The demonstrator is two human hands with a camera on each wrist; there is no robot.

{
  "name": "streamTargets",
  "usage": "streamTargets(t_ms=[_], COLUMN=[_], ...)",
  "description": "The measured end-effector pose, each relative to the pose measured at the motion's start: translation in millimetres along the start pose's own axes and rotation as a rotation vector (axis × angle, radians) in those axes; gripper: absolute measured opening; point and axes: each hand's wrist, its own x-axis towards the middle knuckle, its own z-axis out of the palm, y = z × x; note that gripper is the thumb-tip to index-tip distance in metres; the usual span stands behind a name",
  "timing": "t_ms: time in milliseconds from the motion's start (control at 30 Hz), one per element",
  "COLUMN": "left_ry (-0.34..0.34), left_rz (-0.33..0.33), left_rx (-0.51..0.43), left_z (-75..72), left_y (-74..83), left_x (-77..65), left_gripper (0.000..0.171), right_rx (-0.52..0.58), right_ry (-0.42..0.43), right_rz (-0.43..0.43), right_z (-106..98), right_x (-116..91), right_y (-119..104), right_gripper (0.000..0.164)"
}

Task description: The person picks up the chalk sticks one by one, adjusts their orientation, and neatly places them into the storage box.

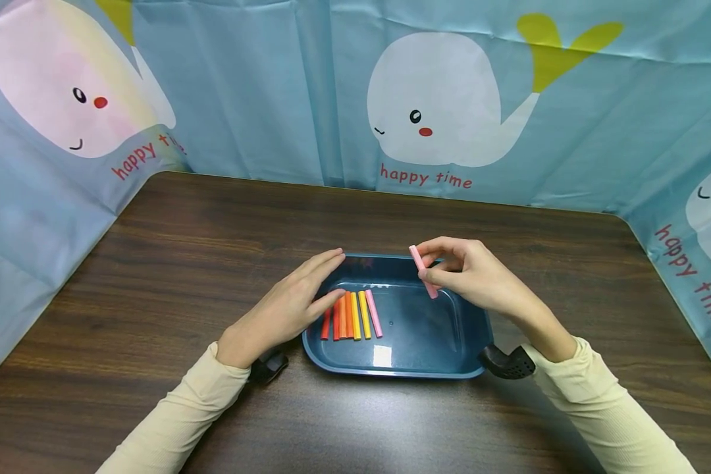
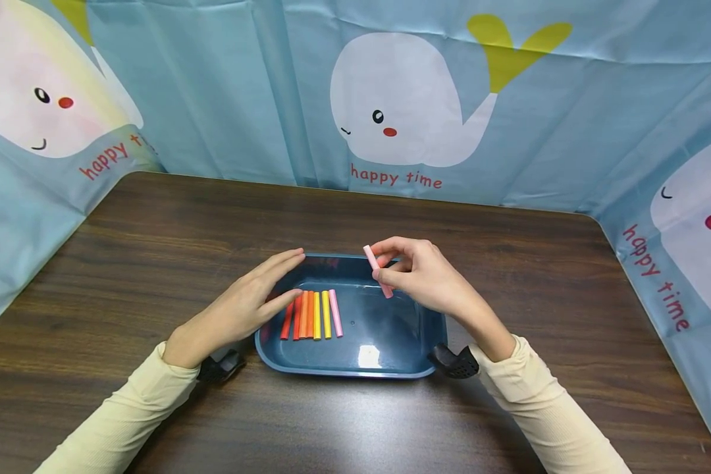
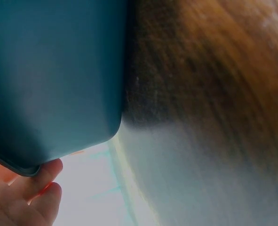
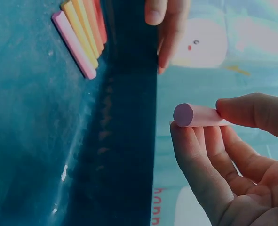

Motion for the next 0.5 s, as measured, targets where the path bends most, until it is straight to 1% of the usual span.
streamTargets(t_ms=[300, 500], left_ry=[0.002, 0.003], left_rz=[0.002, 0.007], left_rx=[-0.001, 0.0], left_z=[-0.1, 0.2], left_y=[0.5, 0.5], left_x=[-0.4, -0.3], left_gripper=[0.064, 0.064], right_rx=[0.008, 0.041], right_ry=[-0.075, -0.155], right_rz=[0.04, 0.047], right_z=[12, 19], right_x=[10, 16], right_y=[2, 2], right_gripper=[0.035, 0.031])
